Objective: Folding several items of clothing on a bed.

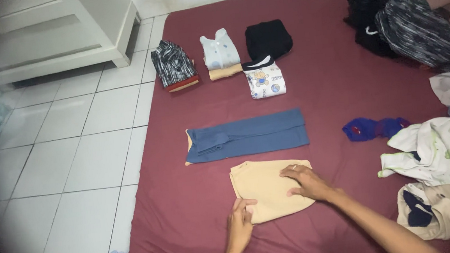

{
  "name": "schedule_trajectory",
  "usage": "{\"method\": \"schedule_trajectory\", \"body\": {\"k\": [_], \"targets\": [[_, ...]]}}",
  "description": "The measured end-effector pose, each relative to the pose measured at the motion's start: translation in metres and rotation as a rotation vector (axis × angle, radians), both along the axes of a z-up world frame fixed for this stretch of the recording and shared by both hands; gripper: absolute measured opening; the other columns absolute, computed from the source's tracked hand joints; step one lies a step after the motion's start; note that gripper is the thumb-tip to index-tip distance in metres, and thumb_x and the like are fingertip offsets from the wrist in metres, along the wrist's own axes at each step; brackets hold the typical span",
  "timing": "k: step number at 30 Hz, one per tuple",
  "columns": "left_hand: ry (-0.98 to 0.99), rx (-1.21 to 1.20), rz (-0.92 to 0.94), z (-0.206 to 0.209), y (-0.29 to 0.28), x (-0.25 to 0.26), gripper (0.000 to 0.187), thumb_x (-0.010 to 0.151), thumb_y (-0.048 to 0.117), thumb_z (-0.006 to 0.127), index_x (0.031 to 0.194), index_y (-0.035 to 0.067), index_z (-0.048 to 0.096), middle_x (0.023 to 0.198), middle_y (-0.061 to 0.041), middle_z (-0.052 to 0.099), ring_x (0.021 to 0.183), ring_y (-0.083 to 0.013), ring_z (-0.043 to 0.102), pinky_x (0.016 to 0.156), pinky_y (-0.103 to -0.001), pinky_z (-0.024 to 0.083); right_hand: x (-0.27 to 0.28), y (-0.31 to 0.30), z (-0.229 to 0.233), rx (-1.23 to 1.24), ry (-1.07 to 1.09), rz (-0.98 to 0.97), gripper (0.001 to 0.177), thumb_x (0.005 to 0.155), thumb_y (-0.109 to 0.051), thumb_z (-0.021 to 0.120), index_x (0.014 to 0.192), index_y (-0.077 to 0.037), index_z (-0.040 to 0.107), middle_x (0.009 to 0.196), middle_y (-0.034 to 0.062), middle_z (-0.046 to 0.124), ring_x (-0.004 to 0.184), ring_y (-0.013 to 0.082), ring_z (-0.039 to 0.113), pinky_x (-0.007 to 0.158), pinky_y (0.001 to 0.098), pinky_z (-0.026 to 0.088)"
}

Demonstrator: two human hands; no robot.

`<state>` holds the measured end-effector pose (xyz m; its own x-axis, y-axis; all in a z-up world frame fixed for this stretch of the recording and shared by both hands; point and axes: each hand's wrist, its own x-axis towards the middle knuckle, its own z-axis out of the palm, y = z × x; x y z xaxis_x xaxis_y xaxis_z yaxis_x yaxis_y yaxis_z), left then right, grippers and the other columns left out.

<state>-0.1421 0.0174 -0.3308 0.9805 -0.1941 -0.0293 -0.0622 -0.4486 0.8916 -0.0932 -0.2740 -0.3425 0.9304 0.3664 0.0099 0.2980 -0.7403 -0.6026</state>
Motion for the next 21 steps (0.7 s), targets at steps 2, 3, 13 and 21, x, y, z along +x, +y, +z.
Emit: {"method": "schedule_trajectory", "body": {"k": [2,3,13,21], "targets": [[0.04,0.015,-0.025,0.023,0.001,-0.006,0.036,0.09,-0.005,0.066,0.124,0.006,0.065,0.107,-0.005,0.059,0.068,-0.0196,0.057,0.066,-0.034,0.05,-0.001,0.001,0.018,-0.069,0.062,0.023,0.087,0.065,-0.034,0.09,0.142,-0.012,0.055,0.149,0.0064,0.054,0.139,0.0269,0.047,0.117,0.0416,0.036],[0.082,0.031,-0.05,0.034,0.001,-0.009,0.049,0.085,-0.007,0.068,0.131,0.008,0.062,0.116,-0.004,0.056,0.07,-0.0207,0.056,0.067,-0.034,0.05,-0.002,0.002,0.027,-0.139,0.127,0.045,0.101,0.061,-0.037,0.093,0.15,-0.014,0.049,0.157,0.0061,0.047,0.143,0.0268,0.04,0.119,0.043,0.03],[-0.051,0.732,0.089,0.052,-0.034,0.008,0.081,0.067,0.022,0.089,0.137,0.002,0.052,0.138,-0.028,0.043,0.113,-0.0411,0.057,0.093,-0.049,0.047,-0.009,0.004,0.047,-0.238,0.055,0.15,0.118,0.053,-0.05,0.089,0.154,-0.011,0.041,0.162,0.0077,0.04,0.145,0.0269,0.034,0.119,0.0415,0.028],[-0.416,0.608,-0.151,-0.032,-0.037,0.081,0.035,0.091,-0.005,0.051,0.121,0.005,0.066,0.12,-0.021,0.064,0.11,-0.0372,0.061,0.092,-0.051,0.048,0.003,-0.015,0.005,-0.173,-0.097,-0.069,0.035,0.096,-0.021,0.064,0.131,-0.015,0.065,0.144,0.0033,0.06,0.134,0.0246,0.052,0.112,0.0428,0.043]]}}
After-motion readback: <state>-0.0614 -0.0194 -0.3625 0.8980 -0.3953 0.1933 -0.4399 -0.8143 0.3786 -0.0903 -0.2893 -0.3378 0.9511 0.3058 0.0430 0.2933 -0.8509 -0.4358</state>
